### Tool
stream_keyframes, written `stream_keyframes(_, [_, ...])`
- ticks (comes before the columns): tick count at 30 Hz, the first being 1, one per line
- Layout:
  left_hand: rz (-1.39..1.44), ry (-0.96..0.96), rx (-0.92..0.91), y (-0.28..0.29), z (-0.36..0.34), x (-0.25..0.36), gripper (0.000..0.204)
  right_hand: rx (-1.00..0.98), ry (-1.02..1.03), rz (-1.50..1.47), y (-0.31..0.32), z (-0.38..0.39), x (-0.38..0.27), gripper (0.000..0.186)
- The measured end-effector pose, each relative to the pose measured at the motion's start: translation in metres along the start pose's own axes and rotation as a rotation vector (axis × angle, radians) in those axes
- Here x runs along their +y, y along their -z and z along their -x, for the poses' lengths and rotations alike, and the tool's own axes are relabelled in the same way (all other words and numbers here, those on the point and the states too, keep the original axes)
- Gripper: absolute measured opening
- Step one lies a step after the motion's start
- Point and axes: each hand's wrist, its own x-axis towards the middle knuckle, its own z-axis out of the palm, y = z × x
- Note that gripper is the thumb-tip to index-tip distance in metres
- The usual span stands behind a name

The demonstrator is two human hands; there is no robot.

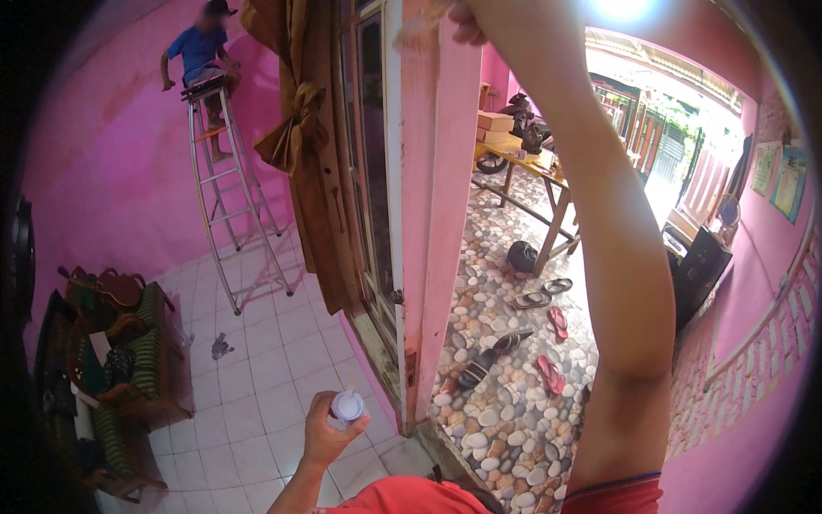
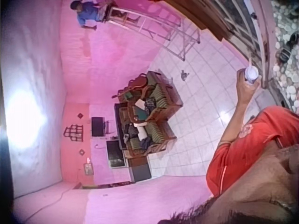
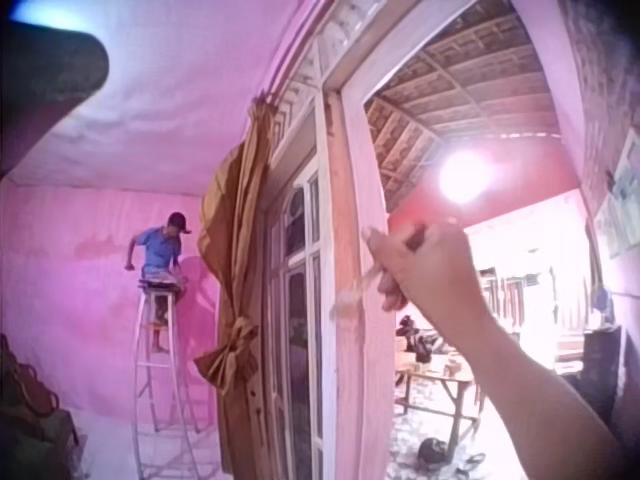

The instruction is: The person dips a brush into a container of white paint and applies it to the edges of a wooden door frame.

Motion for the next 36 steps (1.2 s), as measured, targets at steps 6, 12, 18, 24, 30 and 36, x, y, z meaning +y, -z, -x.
stream_keyframes(6, [-0.015, -0.009, 0.017, 0.002, 0.001, 0.0, 0.052, -0.094, 0.114, 0.131, 0.024, -0.004, 0.025, 0.038])
stream_keyframes(12, [-0.009, -0.014, 0.008, -0.001, -0.002, 0.001, 0.053, -0.113, 0.136, 0.342, 0.014, 0.005, 0.014, 0.055])
stream_keyframes(18, [-0.012, -0.018, 0.015, -0.006, -0.001, -0.001, 0.054, 0.038, 0.232, -0.022, 0.007, -0.017, -0.018, 0.032])
stream_keyframes(24, [0.017, -0.006, 0.032, -0.005, -0.002, 0.005, 0.054, -0.187, 0.009, 0.253, 0.023, 0.002, 0.006, 0.042])
stream_keyframes(30, [0.025, -0.002, 0.04, -0.007, -0.001, 0.002, 0.053, -0.046, 0.206, 0.177, 0.01, -0.032, -0.001, 0.042])
stream_keyframes(36, [-0.018, -0.092, 0.061, -0.016, -0.009, -0.005, 0.056, 0.034, 0.166, 0.009, 0.034, -0.01, -0.029, 0.043])
